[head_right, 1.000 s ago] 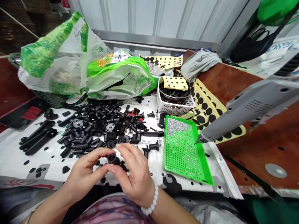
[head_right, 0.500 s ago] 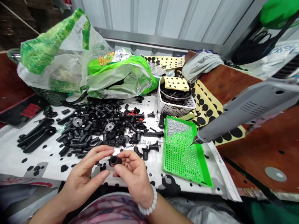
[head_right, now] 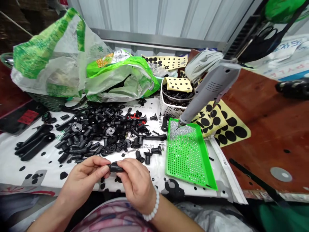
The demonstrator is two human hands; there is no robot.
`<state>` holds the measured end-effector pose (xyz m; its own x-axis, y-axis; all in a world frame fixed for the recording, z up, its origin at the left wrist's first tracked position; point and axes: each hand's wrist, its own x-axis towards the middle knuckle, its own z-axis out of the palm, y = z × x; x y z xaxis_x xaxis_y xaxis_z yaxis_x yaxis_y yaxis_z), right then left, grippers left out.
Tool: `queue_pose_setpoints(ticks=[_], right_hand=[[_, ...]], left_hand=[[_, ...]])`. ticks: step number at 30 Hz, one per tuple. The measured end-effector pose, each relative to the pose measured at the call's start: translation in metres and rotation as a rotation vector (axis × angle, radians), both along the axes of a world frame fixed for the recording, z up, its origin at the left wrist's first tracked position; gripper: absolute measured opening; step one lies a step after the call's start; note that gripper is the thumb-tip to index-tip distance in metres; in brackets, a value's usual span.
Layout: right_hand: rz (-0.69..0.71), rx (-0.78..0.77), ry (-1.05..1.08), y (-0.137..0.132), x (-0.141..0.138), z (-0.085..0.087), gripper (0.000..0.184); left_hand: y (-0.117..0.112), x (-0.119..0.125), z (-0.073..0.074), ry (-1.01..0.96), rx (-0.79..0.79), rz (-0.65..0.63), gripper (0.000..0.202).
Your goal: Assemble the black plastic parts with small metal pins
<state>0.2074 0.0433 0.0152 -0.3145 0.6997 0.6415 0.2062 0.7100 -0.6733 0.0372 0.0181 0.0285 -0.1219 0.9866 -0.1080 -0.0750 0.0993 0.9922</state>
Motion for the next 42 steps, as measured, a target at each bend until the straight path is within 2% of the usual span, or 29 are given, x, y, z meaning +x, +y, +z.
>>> queue_pose_setpoints(ticks=[3, 5, 7, 10, 15, 17, 20, 25, 30, 33, 36, 39, 42], right_hand=[[-0.015, 0.116, -0.081, 0.001, 0.001, 0.002, 0.031], [-0.012, 0.097, -0.064, 0.001, 0.000, 0.001, 0.030], [0.002, 0.013, -0.006, -0.001, -0.001, -0.001, 0.028], [0.038, -0.239, 0.107, -0.004, -0.002, -0.005, 0.022], [0.158, -0.804, 0.299, -0.008, -0.004, -0.006, 0.018], [0.202, -0.937, 0.341, -0.008, -0.004, -0.005, 0.021], [0.248, -1.041, 0.329, -0.005, -0.002, -0.001, 0.024], [0.273, -1.042, 0.241, -0.004, -0.002, 0.003, 0.025], [0.220, -1.036, 0.180, -0.007, -0.005, 0.001, 0.029], [0.235, -1.079, 0.112, -0.007, -0.006, -0.002, 0.035], [0.285, -1.048, 0.025, -0.006, -0.006, -0.002, 0.037], [0.288, -0.938, -0.026, -0.002, -0.001, 0.002, 0.037], [0.187, -0.726, -0.033, 0.005, 0.008, 0.011, 0.035]], left_hand=[[-0.001, 0.003, -0.003, -0.010, 0.018, 0.048, 0.008], [-0.003, 0.005, -0.003, 0.025, 0.065, 0.074, 0.006], [-0.005, 0.007, -0.004, 0.073, 0.131, 0.088, 0.003], [-0.007, 0.006, -0.007, 0.151, 0.236, 0.075, 0.004], [-0.009, 0.000, -0.012, 0.352, 0.463, 0.020, 0.013], [-0.008, -0.003, -0.012, 0.446, 0.551, -0.019, 0.017], [-0.007, -0.008, -0.010, 0.553, 0.621, -0.107, 0.021], [-0.005, -0.015, -0.002, 0.612, 0.589, -0.232, 0.019], [-0.006, -0.017, -0.001, 0.601, 0.550, -0.216, 0.018], [-0.009, -0.017, -0.004, 0.558, 0.529, -0.227, 0.017], [-0.016, -0.019, -0.010, 0.469, 0.465, -0.196, 0.014], [-0.023, -0.032, -0.019, 0.400, 0.357, -0.034, 0.008], [-0.027, -0.063, -0.028, 0.508, 0.262, 0.322, 0.004]])
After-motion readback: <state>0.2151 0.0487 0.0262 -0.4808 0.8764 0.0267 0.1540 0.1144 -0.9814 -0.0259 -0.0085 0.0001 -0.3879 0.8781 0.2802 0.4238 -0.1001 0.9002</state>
